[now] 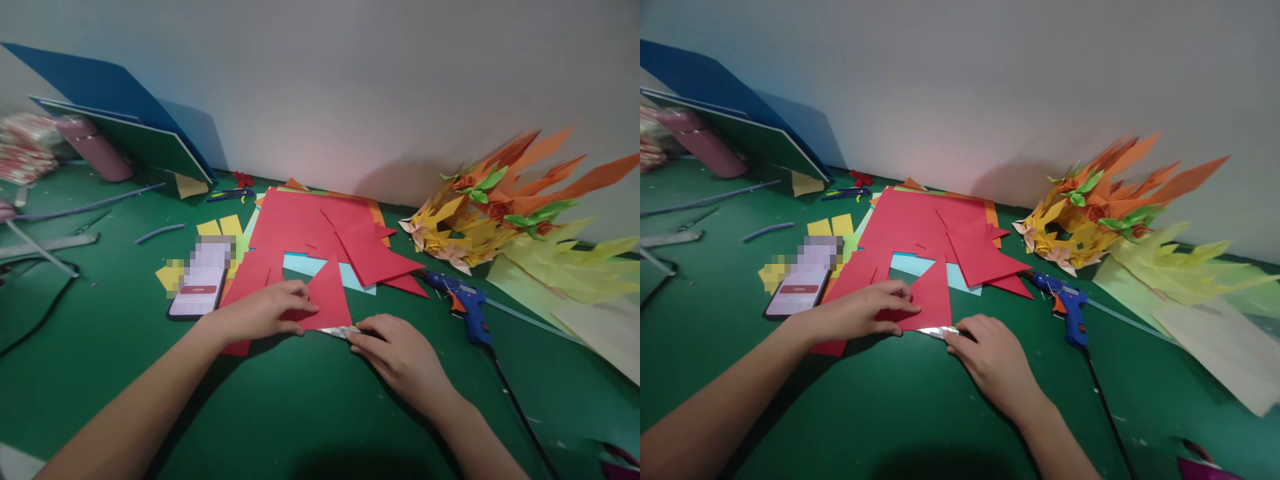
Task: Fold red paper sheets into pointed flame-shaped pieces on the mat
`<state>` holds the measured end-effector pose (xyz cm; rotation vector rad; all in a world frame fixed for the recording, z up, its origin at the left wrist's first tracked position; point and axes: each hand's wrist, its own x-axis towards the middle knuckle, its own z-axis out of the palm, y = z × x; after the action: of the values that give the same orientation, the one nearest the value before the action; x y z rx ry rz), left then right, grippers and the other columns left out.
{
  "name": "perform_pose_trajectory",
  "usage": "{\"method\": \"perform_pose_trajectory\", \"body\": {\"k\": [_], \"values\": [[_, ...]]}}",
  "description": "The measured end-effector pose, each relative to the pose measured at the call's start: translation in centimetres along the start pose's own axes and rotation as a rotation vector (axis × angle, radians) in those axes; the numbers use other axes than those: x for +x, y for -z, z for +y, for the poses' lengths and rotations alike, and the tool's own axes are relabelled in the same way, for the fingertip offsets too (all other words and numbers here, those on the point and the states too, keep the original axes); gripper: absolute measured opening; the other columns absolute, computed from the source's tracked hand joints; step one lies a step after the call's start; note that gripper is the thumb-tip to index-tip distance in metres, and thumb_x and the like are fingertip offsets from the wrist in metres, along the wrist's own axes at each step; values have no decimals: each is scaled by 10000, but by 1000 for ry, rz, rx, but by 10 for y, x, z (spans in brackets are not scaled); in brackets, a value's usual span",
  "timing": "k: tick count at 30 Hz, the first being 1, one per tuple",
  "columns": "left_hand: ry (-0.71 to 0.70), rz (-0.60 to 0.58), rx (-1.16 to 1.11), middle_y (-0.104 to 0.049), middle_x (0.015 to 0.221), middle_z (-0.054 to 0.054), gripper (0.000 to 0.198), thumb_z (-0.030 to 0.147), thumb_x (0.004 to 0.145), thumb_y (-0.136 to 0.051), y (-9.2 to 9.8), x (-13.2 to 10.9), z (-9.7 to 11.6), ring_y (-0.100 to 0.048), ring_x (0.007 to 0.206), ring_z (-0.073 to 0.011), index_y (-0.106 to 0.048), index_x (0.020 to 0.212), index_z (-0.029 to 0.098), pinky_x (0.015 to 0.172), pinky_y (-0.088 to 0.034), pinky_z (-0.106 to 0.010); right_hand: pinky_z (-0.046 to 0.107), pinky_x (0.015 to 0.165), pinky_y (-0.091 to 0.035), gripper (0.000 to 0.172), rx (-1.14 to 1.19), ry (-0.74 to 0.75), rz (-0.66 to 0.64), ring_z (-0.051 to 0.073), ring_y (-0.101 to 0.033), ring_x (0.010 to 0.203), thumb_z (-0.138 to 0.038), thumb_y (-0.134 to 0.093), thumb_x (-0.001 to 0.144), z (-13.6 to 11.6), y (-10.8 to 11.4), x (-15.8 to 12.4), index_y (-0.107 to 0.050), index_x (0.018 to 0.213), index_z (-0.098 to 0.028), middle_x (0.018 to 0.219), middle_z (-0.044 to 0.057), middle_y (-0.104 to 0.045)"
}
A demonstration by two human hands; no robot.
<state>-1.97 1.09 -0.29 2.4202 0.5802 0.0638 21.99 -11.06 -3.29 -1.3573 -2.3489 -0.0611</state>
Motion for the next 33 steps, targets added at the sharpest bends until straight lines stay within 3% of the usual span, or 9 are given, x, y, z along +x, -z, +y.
{"method": "perform_pose_trajectory", "body": {"k": [9, 25, 33], "values": [[19, -74, -65, -510, 1064, -47, 354, 136, 866, -596, 6, -3, 3, -510, 996, -172, -603, 1198, 257, 880, -423, -287, 281, 608, -419, 195, 51, -6, -45, 190, -579, 738, -215, -513, 932, 2, 2, -1, -699, 990, -207, 854, 81, -666], [49, -88, -120, -496, 1106, -53, 373, 163, 854, -588, 4, -2, -1, -488, 1041, -192, -598, 1215, 255, 913, -401, -315, 287, 613, -413, 199, 30, 6, -9, 193, -570, 738, -186, -506, 925, -8, -4, 3, -684, 1014, -197, 854, 83, -663], [-21, -98, -126, -495, 1055, -70, 411, 89, 905, -355, 6, -1, -2, -495, 949, -160, -604, 1205, 222, 845, -419, -278, 290, 624, -410, 176, 46, 5, -7, 193, -582, 752, -171, -544, 907, -14, -7, 7, -687, 1007, -193, 865, 77, -671]]}}
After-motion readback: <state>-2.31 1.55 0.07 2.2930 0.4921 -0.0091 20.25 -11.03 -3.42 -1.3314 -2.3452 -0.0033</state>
